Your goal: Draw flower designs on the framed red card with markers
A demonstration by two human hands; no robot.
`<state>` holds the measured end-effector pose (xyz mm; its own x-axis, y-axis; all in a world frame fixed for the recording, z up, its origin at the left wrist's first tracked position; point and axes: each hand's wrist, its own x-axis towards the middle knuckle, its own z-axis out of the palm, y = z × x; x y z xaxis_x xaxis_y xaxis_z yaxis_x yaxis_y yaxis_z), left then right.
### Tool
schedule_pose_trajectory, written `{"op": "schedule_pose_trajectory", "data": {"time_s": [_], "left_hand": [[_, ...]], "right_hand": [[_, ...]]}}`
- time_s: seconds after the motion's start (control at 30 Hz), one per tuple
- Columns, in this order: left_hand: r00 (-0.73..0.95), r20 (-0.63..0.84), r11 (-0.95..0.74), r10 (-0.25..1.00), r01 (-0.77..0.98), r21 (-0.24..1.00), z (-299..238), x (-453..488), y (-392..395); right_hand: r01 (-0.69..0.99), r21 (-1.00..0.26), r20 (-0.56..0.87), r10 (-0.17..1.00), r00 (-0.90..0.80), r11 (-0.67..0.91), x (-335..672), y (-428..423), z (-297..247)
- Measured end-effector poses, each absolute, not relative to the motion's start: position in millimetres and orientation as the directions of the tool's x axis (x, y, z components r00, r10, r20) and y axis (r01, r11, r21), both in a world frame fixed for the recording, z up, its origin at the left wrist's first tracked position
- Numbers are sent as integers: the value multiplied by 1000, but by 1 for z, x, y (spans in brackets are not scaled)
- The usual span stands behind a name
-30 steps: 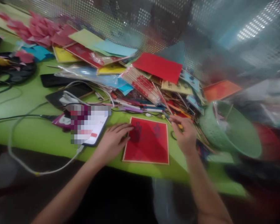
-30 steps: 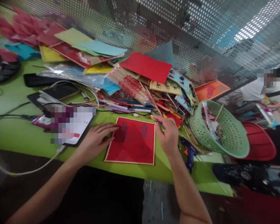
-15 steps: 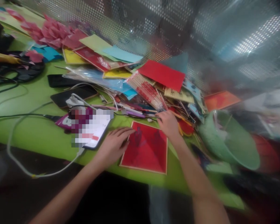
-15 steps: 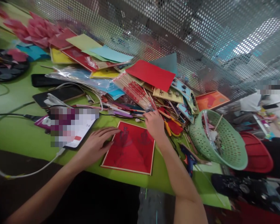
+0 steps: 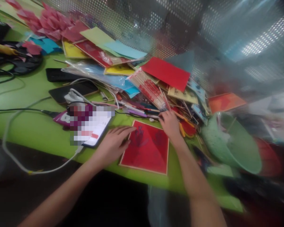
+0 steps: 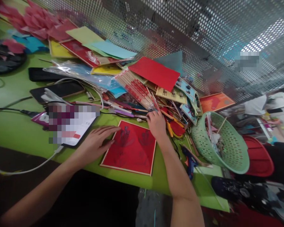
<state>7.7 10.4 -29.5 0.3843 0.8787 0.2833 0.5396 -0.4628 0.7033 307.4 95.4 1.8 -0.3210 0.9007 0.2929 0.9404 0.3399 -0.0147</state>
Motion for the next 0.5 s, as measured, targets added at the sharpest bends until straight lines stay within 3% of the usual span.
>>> {"op": "schedule_pose_trajectory", "data": {"time_s": [0.17, 0.3, 0.5], "left_hand": [[367, 310, -470, 877, 522, 712, -29, 7, 12], [333, 365, -492, 869, 507, 708, -24, 7, 17], [280, 436, -516, 855, 552, 656, -1, 15, 26]], "right_hand": [[941, -14, 262, 910, -323, 338, 307, 93, 1], [922, -22, 325, 875, -359, 386, 304, 86, 9], [843, -166, 424, 809, -408, 512, 291, 65, 32]]}}
